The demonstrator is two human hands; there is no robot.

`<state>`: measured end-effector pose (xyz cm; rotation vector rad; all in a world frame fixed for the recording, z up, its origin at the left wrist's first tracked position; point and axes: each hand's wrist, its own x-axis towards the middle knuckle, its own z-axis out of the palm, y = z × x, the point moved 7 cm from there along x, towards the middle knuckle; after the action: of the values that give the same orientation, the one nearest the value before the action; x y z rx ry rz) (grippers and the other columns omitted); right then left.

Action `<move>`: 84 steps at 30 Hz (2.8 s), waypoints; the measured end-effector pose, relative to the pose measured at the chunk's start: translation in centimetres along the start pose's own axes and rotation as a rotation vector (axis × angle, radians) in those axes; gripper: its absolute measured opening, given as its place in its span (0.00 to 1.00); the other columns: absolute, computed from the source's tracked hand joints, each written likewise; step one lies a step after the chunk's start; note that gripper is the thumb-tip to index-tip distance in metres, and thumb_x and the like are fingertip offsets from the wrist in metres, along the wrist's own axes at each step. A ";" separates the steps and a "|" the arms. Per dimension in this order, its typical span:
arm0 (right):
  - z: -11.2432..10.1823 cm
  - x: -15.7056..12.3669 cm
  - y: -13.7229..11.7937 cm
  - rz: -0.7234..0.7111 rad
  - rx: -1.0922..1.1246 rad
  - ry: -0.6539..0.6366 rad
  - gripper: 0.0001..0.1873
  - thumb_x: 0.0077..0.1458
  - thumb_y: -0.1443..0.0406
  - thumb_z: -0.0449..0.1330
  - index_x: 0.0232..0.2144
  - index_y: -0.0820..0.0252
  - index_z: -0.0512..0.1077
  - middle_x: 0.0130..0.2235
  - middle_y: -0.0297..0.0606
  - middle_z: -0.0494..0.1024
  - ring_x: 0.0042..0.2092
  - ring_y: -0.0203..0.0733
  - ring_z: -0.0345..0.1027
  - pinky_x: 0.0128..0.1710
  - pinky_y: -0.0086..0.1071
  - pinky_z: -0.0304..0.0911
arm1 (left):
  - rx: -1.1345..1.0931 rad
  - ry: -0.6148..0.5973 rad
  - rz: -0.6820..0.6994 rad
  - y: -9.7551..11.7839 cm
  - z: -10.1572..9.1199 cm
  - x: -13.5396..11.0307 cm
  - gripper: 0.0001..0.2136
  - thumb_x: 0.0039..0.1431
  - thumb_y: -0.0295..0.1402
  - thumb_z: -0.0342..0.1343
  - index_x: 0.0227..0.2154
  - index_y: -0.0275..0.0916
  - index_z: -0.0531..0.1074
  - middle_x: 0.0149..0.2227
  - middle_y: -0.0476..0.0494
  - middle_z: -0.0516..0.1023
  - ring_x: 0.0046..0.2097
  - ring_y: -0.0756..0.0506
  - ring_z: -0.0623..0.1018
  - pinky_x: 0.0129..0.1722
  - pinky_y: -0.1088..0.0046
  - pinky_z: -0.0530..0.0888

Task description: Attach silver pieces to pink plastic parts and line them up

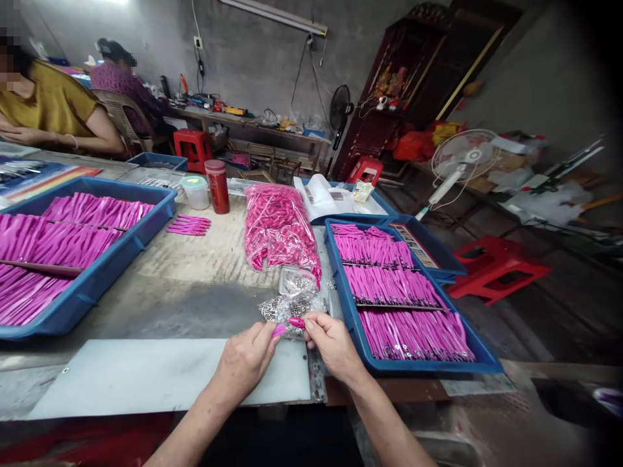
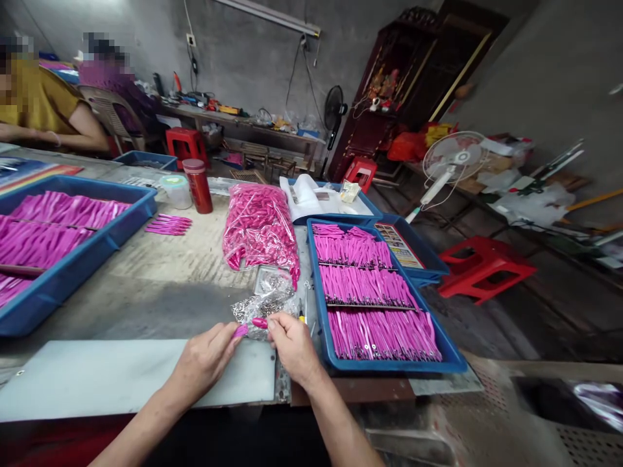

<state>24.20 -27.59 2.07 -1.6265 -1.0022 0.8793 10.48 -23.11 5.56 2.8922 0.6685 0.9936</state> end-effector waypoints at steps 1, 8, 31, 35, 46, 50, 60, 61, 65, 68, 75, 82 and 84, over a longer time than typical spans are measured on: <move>0.0 -0.1 0.0 0.006 0.027 -0.003 0.15 0.51 0.57 0.51 0.30 0.63 0.69 0.21 0.31 0.65 0.23 0.32 0.58 0.23 0.26 0.56 | -0.005 -0.002 0.000 0.1 0.0 0.0 0.09 0.59 0.31 0.40 0.30 0.37 0.65 0.20 0.51 0.64 0.22 0.53 0.67 0.21 0.79 0.63; -0.1 -1.0 -0.6 -0.086 0.029 -0.026 0.10 0.50 0.61 0.54 0.32 0.62 0.69 0.29 0.35 0.70 0.31 0.35 0.63 0.31 0.28 0.60 | -0.015 -0.009 0.011 0.5 0.0 -0.3 0.10 0.59 0.32 0.40 0.31 0.36 0.65 0.21 0.51 0.65 0.21 0.53 0.67 0.20 0.79 0.63; -0.6 -1.9 -0.9 -0.197 -0.087 -0.021 0.08 0.51 0.63 0.54 0.32 0.61 0.69 0.32 0.36 0.71 0.35 0.37 0.64 0.36 0.28 0.60 | -0.056 -0.144 0.018 0.7 0.8 -1.2 0.09 0.59 0.31 0.40 0.32 0.37 0.65 0.22 0.50 0.65 0.22 0.52 0.68 0.21 0.78 0.65; -0.4 -1.8 -0.6 -0.136 -0.079 -0.022 0.12 0.52 0.59 0.52 0.29 0.62 0.69 0.26 0.34 0.68 0.29 0.34 0.61 0.29 0.26 0.58 | -0.031 -0.133 0.027 0.8 0.6 -1.2 0.09 0.59 0.31 0.40 0.32 0.38 0.65 0.22 0.50 0.66 0.22 0.53 0.68 0.21 0.79 0.64; 0.1 -1.8 0.1 -0.051 -0.065 -0.056 0.16 0.52 0.56 0.50 0.22 0.63 0.65 0.20 0.30 0.59 0.23 0.31 0.53 0.23 0.25 0.51 | -0.039 -0.161 0.044 1.2 0.8 -1.6 0.09 0.59 0.31 0.40 0.33 0.37 0.64 0.23 0.50 0.66 0.22 0.51 0.68 0.21 0.78 0.66; 0.3 -1.8 0.3 -0.038 -0.047 -0.059 0.16 0.53 0.56 0.50 0.21 0.62 0.63 0.20 0.29 0.58 0.23 0.31 0.52 0.23 0.25 0.51 | -0.032 -0.152 0.048 1.3 0.7 -1.5 0.08 0.59 0.31 0.41 0.33 0.37 0.64 0.22 0.50 0.66 0.22 0.52 0.67 0.21 0.78 0.65; 0.3 -2.0 -0.2 -0.053 -0.125 -0.064 0.17 0.53 0.57 0.50 0.22 0.63 0.66 0.19 0.30 0.59 0.23 0.31 0.52 0.22 0.25 0.51 | -0.072 -0.167 0.032 1.4 0.5 -1.5 0.09 0.59 0.31 0.40 0.31 0.37 0.65 0.22 0.50 0.65 0.22 0.52 0.67 0.21 0.78 0.64; 0.2 -2.0 -0.2 -0.046 -0.119 -0.067 0.16 0.53 0.57 0.50 0.22 0.63 0.66 0.20 0.30 0.59 0.23 0.31 0.52 0.22 0.25 0.51 | -0.072 -0.170 0.032 1.4 0.5 -1.5 0.08 0.59 0.31 0.40 0.32 0.37 0.65 0.22 0.50 0.65 0.22 0.52 0.67 0.21 0.78 0.64; 0.1 -2.0 0.1 -0.032 -0.101 -0.063 0.17 0.52 0.56 0.50 0.20 0.62 0.64 0.20 0.30 0.59 0.23 0.31 0.52 0.22 0.25 0.51 | -0.085 -0.169 0.035 1.5 0.5 -1.5 0.08 0.59 0.31 0.40 0.32 0.37 0.64 0.22 0.50 0.66 0.22 0.52 0.67 0.21 0.79 0.65; 0.0 -2.0 0.1 -0.030 -0.105 -0.064 0.17 0.52 0.56 0.50 0.20 0.62 0.64 0.19 0.30 0.59 0.23 0.31 0.52 0.22 0.25 0.51 | -0.100 -0.170 0.032 1.4 0.6 -1.5 0.09 0.59 0.31 0.40 0.32 0.37 0.64 0.22 0.50 0.66 0.22 0.53 0.67 0.21 0.79 0.65; -0.1 -1.9 0.1 -0.033 -0.105 -0.067 0.17 0.52 0.56 0.51 0.21 0.62 0.66 0.19 0.30 0.60 0.23 0.31 0.53 0.22 0.25 0.51 | -0.107 -0.196 0.026 1.4 0.9 -1.6 0.09 0.59 0.32 0.40 0.31 0.37 0.64 0.22 0.50 0.66 0.22 0.53 0.67 0.21 0.79 0.65; 0.5 -2.1 1.0 0.015 -0.033 -0.066 0.18 0.52 0.54 0.50 0.21 0.62 0.64 0.19 0.29 0.59 0.23 0.31 0.52 0.21 0.25 0.52 | -0.165 -0.184 0.001 1.4 1.2 -1.9 0.09 0.59 0.31 0.39 0.32 0.37 0.65 0.23 0.49 0.66 0.24 0.53 0.68 0.22 0.79 0.65; 0.5 -2.2 1.2 0.011 -0.033 -0.050 0.18 0.52 0.54 0.50 0.20 0.62 0.63 0.19 0.29 0.58 0.22 0.31 0.52 0.21 0.25 0.52 | -0.184 -0.182 0.000 1.5 1.2 -2.0 0.09 0.59 0.31 0.39 0.31 0.37 0.65 0.23 0.49 0.66 0.23 0.53 0.67 0.22 0.80 0.64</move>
<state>23.10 -29.63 0.98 -1.6462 -1.0473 0.9194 10.39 -25.13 3.62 2.7766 0.5353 0.7365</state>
